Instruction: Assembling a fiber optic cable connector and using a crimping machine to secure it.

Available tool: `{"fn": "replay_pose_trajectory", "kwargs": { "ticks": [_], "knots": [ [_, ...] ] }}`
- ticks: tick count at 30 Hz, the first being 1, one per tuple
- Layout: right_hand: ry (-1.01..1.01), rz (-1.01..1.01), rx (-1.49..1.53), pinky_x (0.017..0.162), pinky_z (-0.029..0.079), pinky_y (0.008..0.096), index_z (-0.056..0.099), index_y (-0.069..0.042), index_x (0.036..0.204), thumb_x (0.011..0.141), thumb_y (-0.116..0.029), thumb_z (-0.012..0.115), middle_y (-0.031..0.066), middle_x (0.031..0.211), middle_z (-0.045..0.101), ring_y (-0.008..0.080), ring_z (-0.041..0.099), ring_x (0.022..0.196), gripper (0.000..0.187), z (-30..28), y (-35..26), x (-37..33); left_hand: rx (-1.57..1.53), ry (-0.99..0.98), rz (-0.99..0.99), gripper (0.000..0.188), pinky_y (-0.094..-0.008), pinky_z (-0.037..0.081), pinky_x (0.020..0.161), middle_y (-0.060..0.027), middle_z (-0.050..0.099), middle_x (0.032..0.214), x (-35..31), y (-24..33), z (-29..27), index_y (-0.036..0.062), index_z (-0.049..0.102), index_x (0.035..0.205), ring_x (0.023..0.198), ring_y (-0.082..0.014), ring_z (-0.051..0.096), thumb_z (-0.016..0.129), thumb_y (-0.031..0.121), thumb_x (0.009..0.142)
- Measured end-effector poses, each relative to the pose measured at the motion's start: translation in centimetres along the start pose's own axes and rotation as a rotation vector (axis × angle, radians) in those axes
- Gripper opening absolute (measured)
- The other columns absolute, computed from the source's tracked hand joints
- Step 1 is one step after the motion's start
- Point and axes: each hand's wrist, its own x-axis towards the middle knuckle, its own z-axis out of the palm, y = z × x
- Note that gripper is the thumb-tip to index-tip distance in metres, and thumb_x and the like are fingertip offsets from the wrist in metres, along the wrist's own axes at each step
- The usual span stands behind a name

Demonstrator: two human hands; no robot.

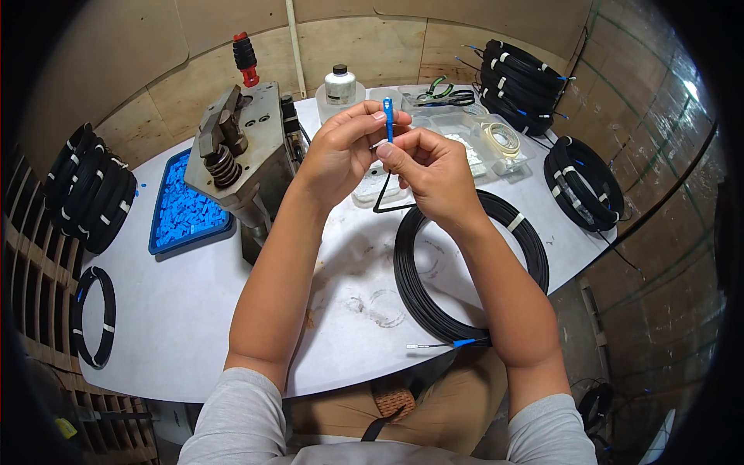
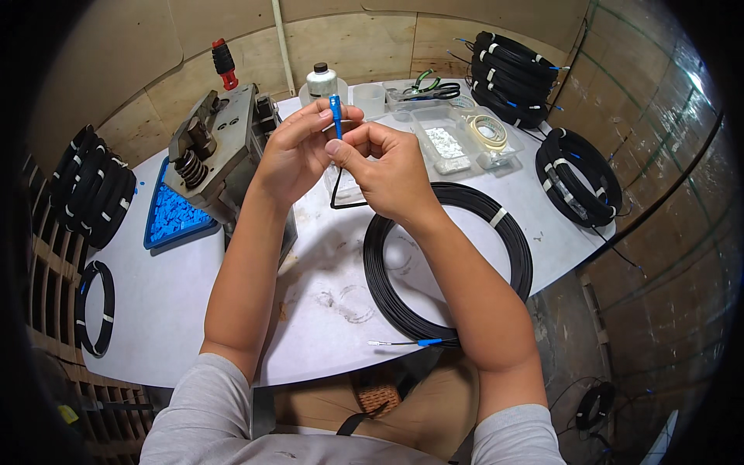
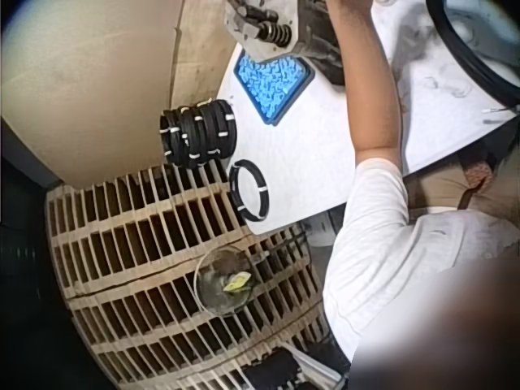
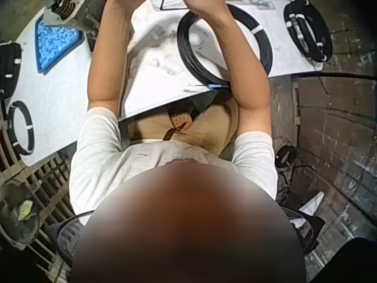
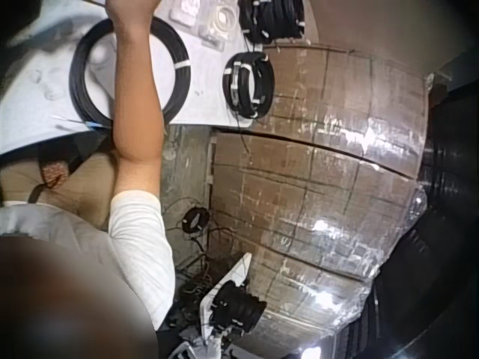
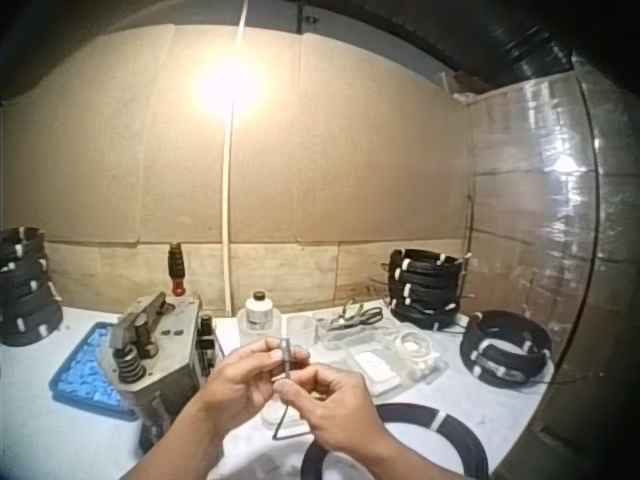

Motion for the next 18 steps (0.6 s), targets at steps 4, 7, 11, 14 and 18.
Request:
{"fn": "replay_pose_trajectory", "kwargs": {
  "ticks": [4,7,11,14,18],
  "knots": [
    [0.018,-0.01,0.007,0.063,0.044,0.0247,0.07,0.0,0.087,0.089,-0.017,0.077,0.0008,0.072,0.065,0.006,0.053,0.067,0.018,0.11,-0.14,-0.18,-0.016,0.01,0.004,0.025,-0.0367,0.052,0.09,-0.0151,0.066,0.114,-0.02,0.0,0.42,-0.0032,0.059,0.114,0.103,-0.0223,0.064,0.052,0.015,0.099],
    [0.055,-0.002,-0.036,0.066,0.046,0.025,0.069,0.0,0.085,0.088,-0.016,0.077,0.0018,0.073,0.067,0.0062,0.055,0.069,0.018,0.05,-0.26,-0.25,0.018,0.019,-0.006,0.023,-0.0361,0.052,0.089,-0.0146,0.066,0.114,-0.11,0.0,0.77,-0.0027,0.06,0.113,0.104,-0.0215,0.064,0.052,0.014,0.098],
    [0.077,-0.044,-0.06,0.067,0.048,0.0253,0.069,0.0,0.083,0.088,-0.015,0.077,0.0028,0.072,0.067,0.0065,0.057,0.069,0.018,0.35,-0.13,-0.25,0.032,0.032,0.015,0.024,-0.0354,0.052,0.09,-0.0137,0.066,0.113,-0.12,0.1,0.66,-0.003,0.061,0.112,0.102,-0.0202,0.064,0.053,0.015,0.098],
    [0.08,-0.05,-0.055,0.067,0.048,0.0255,0.069,0.0,0.082,0.087,-0.015,0.078,0.003,0.072,0.067,0.0067,0.057,0.069,0.018,0.18,-0.06,-0.2,0.033,0.029,-0.008,0.024,-0.035,0.052,0.089,-0.013,0.067,0.113,-0.13,0.05,0.72,-0.0028,0.061,0.113,0.101,-0.0192,0.064,0.053,0.015,0.098],
    [0.094,-0.045,-0.06,0.066,0.048,0.0257,0.068,0.0,0.082,0.087,-0.015,0.078,0.0029,0.072,0.067,0.0065,0.057,0.068,0.018,0.08,-0.07,-0.23,0.043,0.029,-0.014,0.024,-0.034,0.051,0.089,-0.0117,0.066,0.111,-0.07,-0.01,0.87,-0.0019,0.062,0.112,0.1,-0.0179,0.063,0.055,0.017,0.099]
  ]
}}
